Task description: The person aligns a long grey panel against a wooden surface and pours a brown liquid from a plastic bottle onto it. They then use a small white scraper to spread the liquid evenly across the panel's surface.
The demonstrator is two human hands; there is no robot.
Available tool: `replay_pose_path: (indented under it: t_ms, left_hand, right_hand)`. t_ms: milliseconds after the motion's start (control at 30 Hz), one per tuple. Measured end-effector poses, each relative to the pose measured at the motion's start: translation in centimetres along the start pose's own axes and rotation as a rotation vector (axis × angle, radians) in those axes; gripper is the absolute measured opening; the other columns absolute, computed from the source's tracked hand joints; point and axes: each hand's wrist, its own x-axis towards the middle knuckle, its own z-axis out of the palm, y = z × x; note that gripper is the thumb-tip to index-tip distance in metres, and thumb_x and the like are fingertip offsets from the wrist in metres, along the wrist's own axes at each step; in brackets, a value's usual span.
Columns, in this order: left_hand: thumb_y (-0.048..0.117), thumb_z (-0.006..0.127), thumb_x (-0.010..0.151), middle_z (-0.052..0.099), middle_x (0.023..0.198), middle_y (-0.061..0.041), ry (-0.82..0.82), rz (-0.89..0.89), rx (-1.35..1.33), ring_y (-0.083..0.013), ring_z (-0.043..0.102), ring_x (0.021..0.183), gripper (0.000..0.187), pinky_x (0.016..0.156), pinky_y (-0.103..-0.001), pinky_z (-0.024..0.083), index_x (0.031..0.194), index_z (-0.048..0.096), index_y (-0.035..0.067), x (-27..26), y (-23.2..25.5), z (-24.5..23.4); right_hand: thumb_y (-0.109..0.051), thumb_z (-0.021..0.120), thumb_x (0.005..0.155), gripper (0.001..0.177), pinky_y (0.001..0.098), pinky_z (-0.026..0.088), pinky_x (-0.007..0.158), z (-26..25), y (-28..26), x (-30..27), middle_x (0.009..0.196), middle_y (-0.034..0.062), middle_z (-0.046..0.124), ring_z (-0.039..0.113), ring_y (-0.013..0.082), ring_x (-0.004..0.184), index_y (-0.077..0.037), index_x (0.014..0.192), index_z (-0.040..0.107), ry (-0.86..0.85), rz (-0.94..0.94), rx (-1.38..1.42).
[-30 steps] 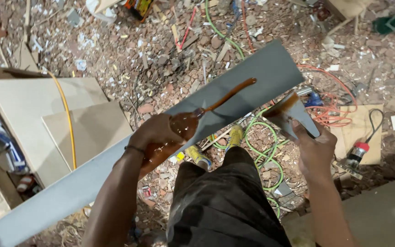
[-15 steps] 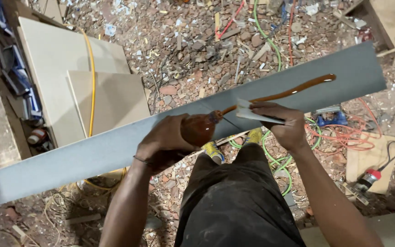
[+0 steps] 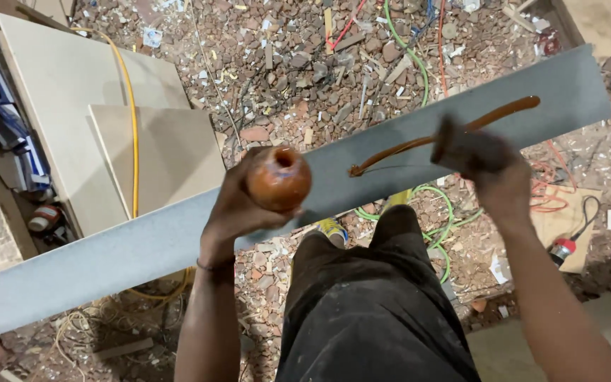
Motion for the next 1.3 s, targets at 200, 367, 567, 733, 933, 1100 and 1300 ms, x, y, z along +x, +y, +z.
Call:
replay_pose_path:
  t_ms: [200, 367, 567, 733, 933, 1100, 1300]
  left_hand:
    - [0.029, 0.102, 0.060, 0.065, 0.128, -0.013, 0.400, 0.207, 0.595, -0.0280, 0.068, 0.115, 0.083, 0.098, -0.039, 0.059, 0.129, 0.062, 0.008, -2.1, -4.5, 0.9]
    - [0.025, 0.096, 0.074, 0.068, 0.129, -0.016, 0.840, 0.034, 0.302, -0.0264, 0.069, 0.118, 0.072, 0.107, -0.040, 0.059, 0.131, 0.060, 0.001, -3.4, -5.0, 3.8]
    - [0.015, 0.093, 0.084, 0.061, 0.144, -0.021, 1.033, 0.126, -0.026, -0.0304, 0.066, 0.135, 0.083, 0.120, -0.047, 0.050, 0.149, 0.041, 0.002, -3.8, -6.6, 6.0]
    - [0.009, 0.092, 0.095, 0.045, 0.158, -0.020, 1.086, 0.155, 0.065, -0.0310, 0.054, 0.147, 0.098, 0.128, -0.047, 0.043, 0.159, 0.017, 0.012, -6.6, -10.7, 6.4]
    - [-0.002, 0.088, 0.098, 0.044, 0.160, -0.019, 1.123, 0.190, 0.124, -0.0330, 0.053, 0.144, 0.100, 0.129, -0.047, 0.037, 0.162, 0.014, 0.019, -7.3, -12.1, 6.7]
    - [-0.008, 0.086, 0.103, 0.043, 0.157, -0.018, 1.135, 0.235, 0.013, -0.0325, 0.051, 0.146, 0.101, 0.130, -0.047, 0.035, 0.163, 0.009, 0.018, -6.9, -10.8, 7.8]
    - [-0.012, 0.082, 0.104, 0.045, 0.154, -0.017, 1.132, 0.216, 0.047, -0.0313, 0.052, 0.144, 0.097, 0.129, -0.048, 0.036, 0.164, 0.011, 0.015, -7.3, -10.9, 7.5]
  right_hand:
    - [-0.002, 0.071, 0.103, 0.037, 0.0316, 0.057, 0.103, -3.1, 10.0, 1.0, 0.121, 0.0112, 0.071, 0.069, 0.0206, 0.115, 0.008, 0.138, 0.064, 0.213, 0.118, 0.612]
    - [-0.010, 0.086, 0.082, 0.061, 0.0366, 0.056, 0.081, -7.3, 6.2, 2.5, 0.106, 0.0139, 0.075, 0.071, 0.0242, 0.097, -0.005, 0.138, 0.061, -0.136, 0.465, 0.007]
    - [-0.001, 0.083, 0.093, 0.024, 0.0346, 0.058, 0.092, -11.5, 10.7, 4.5, 0.113, 0.0107, 0.069, 0.070, 0.0289, 0.107, -0.011, 0.114, 0.079, 0.125, -0.235, -0.455]
    - [-0.012, 0.084, 0.090, 0.014, 0.0364, 0.058, 0.089, -13.3, 15.0, 9.9, 0.119, 0.0160, 0.067, 0.069, 0.0304, 0.103, -0.015, 0.101, 0.076, 0.070, -0.251, -0.442]
    - [-0.021, 0.075, 0.092, 0.016, 0.0430, 0.060, 0.074, -12.6, 21.0, 14.2, 0.101, 0.0132, 0.076, 0.073, 0.0327, 0.083, -0.023, 0.107, 0.081, -0.281, -0.290, -0.509]
    - [-0.043, 0.086, 0.088, 0.043, 0.0484, 0.060, 0.074, -12.5, 19.8, 17.1, 0.091, 0.0227, 0.075, 0.073, 0.0402, 0.088, -0.005, 0.106, 0.075, -0.371, 0.037, -0.579]
    - [-0.037, 0.085, 0.087, 0.047, 0.0464, 0.060, 0.083, -16.5, 23.5, 21.1, 0.098, 0.0219, 0.076, 0.076, 0.0348, 0.091, -0.004, 0.119, 0.074, -0.275, 0.102, -0.435]
